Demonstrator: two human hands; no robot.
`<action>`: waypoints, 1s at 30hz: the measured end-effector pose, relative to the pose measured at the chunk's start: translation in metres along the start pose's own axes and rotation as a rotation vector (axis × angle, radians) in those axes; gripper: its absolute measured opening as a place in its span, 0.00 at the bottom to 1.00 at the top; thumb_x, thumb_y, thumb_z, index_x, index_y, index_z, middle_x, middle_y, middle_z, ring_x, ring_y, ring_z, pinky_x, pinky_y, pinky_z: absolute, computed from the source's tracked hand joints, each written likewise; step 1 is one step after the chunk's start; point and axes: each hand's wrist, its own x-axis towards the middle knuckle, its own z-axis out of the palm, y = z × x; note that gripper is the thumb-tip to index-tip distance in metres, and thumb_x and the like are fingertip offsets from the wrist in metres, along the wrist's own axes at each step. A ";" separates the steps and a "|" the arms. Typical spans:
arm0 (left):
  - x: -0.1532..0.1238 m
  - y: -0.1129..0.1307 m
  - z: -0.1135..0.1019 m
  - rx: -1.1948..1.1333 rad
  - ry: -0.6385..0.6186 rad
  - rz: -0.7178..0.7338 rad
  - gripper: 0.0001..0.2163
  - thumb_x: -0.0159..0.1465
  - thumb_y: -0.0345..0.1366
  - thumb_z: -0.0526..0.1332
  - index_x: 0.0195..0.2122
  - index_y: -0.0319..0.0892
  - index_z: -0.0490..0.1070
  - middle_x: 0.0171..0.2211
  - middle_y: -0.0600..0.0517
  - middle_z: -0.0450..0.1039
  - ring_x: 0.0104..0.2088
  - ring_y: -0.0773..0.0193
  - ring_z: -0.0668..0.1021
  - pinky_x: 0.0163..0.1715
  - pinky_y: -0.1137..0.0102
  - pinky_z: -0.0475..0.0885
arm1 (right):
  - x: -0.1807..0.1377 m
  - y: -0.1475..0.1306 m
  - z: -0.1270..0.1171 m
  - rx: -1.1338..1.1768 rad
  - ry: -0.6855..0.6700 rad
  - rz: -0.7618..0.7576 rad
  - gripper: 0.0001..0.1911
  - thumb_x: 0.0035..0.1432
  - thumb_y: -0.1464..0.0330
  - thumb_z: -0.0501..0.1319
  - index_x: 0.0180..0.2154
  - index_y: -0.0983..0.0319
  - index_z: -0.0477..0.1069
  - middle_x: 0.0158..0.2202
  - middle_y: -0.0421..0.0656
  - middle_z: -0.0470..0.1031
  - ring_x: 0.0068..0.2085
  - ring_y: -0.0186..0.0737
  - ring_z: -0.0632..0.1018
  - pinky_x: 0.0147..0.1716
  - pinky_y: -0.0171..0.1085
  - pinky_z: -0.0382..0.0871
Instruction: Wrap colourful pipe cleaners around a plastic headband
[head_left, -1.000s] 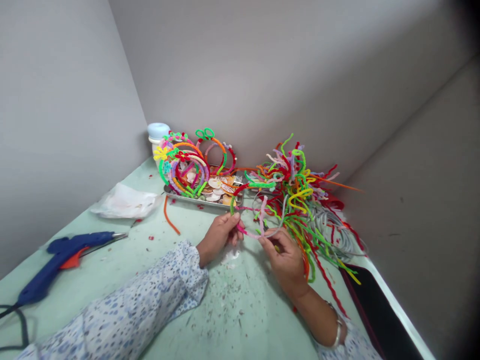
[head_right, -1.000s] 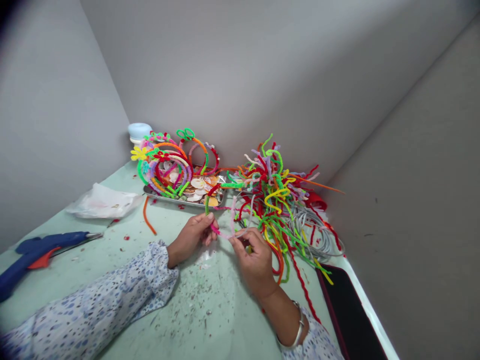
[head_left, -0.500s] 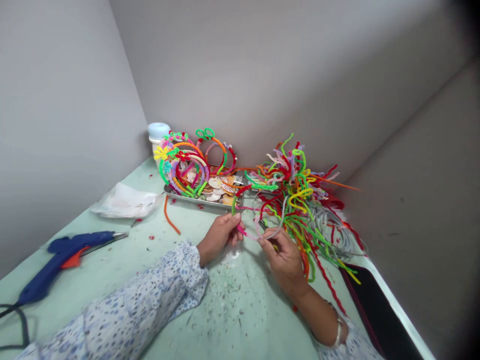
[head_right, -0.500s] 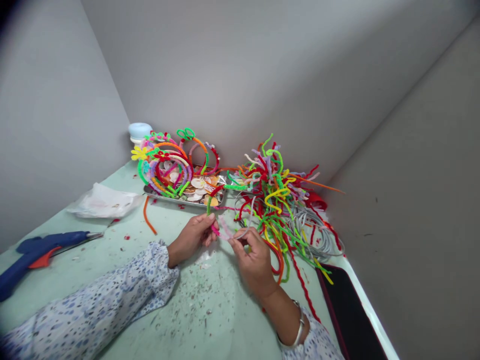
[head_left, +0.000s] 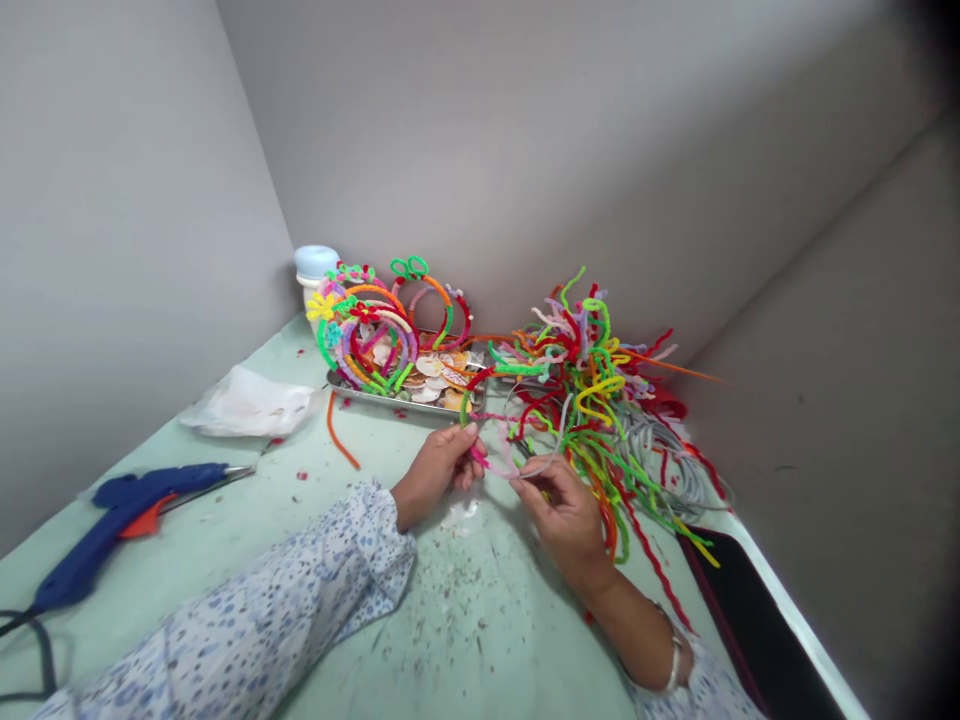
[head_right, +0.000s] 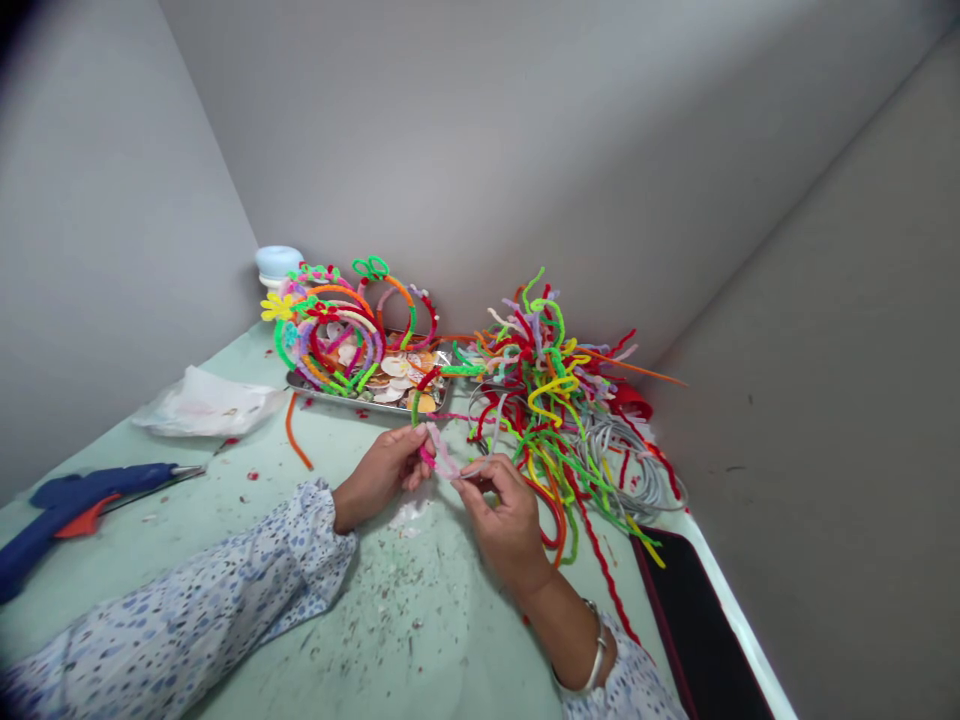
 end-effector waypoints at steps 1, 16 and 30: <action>0.000 0.000 0.000 0.003 0.001 0.000 0.17 0.60 0.48 0.55 0.27 0.37 0.65 0.16 0.54 0.67 0.11 0.75 0.65 0.11 0.79 0.52 | 0.000 0.000 0.000 0.000 -0.003 -0.004 0.01 0.55 0.69 0.60 0.31 0.59 0.68 0.32 0.41 0.69 0.35 0.37 0.72 0.35 0.35 0.67; 0.000 0.003 0.000 0.015 -0.010 -0.028 0.17 0.59 0.49 0.55 0.27 0.38 0.65 0.15 0.55 0.67 0.11 0.75 0.64 0.11 0.78 0.52 | -0.002 0.000 0.000 0.000 -0.028 0.003 0.01 0.56 0.69 0.58 0.33 0.59 0.66 0.32 0.39 0.67 0.34 0.35 0.71 0.35 0.35 0.65; -0.001 0.004 0.002 0.047 0.002 -0.037 0.18 0.58 0.50 0.55 0.27 0.38 0.65 0.15 0.55 0.67 0.11 0.74 0.64 0.11 0.78 0.52 | -0.002 -0.002 0.001 0.000 -0.034 0.031 0.02 0.56 0.68 0.57 0.33 0.59 0.66 0.32 0.40 0.67 0.34 0.36 0.70 0.35 0.35 0.65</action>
